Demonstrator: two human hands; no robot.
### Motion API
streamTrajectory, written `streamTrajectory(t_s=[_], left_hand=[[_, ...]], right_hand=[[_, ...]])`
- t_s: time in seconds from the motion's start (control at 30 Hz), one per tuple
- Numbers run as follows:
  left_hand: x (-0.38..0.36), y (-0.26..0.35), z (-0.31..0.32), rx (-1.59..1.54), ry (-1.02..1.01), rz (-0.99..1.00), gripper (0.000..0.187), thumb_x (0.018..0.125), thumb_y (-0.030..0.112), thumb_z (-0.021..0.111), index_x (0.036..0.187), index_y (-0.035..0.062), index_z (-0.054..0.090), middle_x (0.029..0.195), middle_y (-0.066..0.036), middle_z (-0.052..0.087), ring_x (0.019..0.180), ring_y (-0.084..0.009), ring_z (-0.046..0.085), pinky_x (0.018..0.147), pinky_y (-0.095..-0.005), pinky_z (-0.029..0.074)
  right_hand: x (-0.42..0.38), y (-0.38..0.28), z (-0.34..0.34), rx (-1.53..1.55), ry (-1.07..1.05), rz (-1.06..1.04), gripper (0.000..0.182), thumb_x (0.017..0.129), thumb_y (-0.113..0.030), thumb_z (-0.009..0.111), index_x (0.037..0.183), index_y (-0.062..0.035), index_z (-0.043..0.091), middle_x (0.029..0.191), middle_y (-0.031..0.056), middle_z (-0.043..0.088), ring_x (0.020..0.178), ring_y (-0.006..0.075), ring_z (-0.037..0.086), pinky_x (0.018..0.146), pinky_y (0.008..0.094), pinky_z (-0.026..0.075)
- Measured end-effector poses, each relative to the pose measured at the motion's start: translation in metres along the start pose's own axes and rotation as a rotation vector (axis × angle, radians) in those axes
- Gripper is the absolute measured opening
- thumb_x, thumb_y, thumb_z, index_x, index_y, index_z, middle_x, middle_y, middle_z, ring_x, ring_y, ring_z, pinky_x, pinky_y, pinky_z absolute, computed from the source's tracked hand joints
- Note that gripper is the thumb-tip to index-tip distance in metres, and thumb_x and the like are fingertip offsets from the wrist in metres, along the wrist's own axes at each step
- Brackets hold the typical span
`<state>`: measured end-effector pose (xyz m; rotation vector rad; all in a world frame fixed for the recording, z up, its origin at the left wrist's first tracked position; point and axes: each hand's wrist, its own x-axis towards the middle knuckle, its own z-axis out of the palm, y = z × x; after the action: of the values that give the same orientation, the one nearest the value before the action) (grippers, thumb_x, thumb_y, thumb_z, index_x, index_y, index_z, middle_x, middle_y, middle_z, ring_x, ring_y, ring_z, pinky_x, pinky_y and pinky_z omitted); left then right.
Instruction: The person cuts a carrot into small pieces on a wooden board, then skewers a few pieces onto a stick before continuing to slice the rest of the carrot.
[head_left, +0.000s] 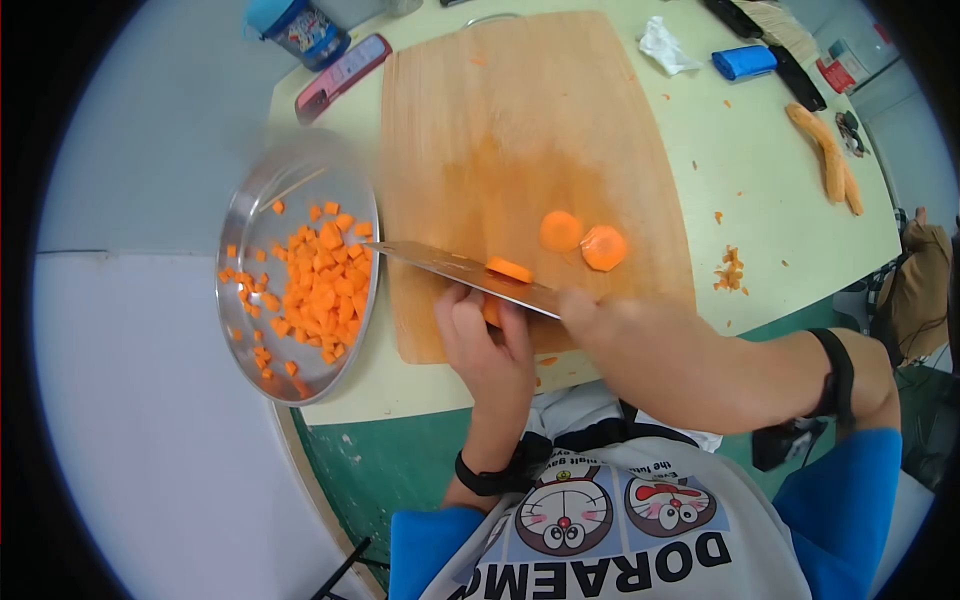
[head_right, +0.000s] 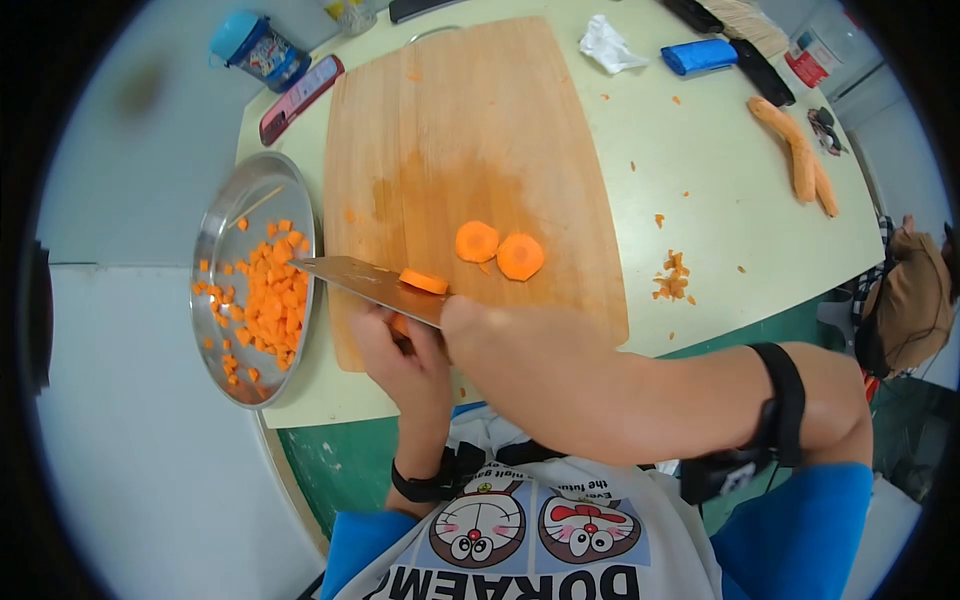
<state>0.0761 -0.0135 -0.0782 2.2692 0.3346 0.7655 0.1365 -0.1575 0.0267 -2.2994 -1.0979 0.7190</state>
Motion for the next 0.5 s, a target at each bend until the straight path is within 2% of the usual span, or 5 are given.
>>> streamTrajectory(t_s=[0.2,0.27,0.37,0.43,0.5], left_hand=[[0.001,-0.003,-0.002,0.009,0.006,-0.031,0.022,0.081,0.007,0.060,0.095,-0.0052,0.049,0.097,-0.023,0.050,0.087,-0.0376,0.052,0.072,-0.0388,0.045],[0.000,-0.002,-0.005,0.000,0.002,-0.045,0.023,0.081,0.008,0.060,0.095,-0.0050,0.049,0.097,-0.023,0.050,0.086,-0.0368,0.052,0.072,-0.0385,0.045],[0.001,0.000,-0.011,-0.034,-0.022,-0.073,0.025,0.081,0.009,0.061,0.098,-0.0045,0.049,0.097,-0.022,0.050,0.087,-0.0347,0.052,0.072,-0.0374,0.045],[0.000,0.005,-0.016,-0.065,-0.037,-0.088,0.027,0.080,0.010,0.061,0.101,-0.0043,0.049,0.097,-0.021,0.051,0.087,-0.0335,0.052,0.072,-0.0367,0.045],[0.000,0.005,-0.023,-0.142,-0.038,-0.130,0.026,0.085,0.015,0.057,0.104,-0.0025,0.052,0.092,-0.011,0.054,0.076,-0.0196,0.051,0.070,-0.0282,0.043]], right_hand=[[0.005,0.007,0.002,-0.025,0.118,-0.076,0.017,0.073,0.001,0.054,0.086,0.0045,0.043,0.059,0.0192,0.055,0.054,0.0372,0.057,0.049,0.0415,0.046],[0.000,0.013,-0.005,-0.027,0.080,-0.009,0.012,0.081,-0.004,0.053,0.085,0.0043,0.044,0.058,0.0195,0.055,0.052,0.0368,0.056,0.048,0.0418,0.045],[-0.016,0.016,-0.016,-0.036,-0.028,0.135,0.014,0.084,-0.007,0.051,0.090,0.0042,0.045,0.063,0.0203,0.057,0.060,0.0377,0.058,0.050,0.0422,0.045],[-0.026,0.017,-0.021,-0.015,-0.011,0.171,0.014,0.086,-0.009,0.050,0.088,0.0032,0.044,0.060,0.0197,0.055,0.057,0.0375,0.057,0.048,0.0422,0.044],[-0.033,0.016,-0.021,0.009,0.010,0.210,0.014,0.088,-0.011,0.048,0.087,0.0022,0.043,0.057,0.0191,0.054,0.054,0.0373,0.055,0.047,0.0421,0.044]])
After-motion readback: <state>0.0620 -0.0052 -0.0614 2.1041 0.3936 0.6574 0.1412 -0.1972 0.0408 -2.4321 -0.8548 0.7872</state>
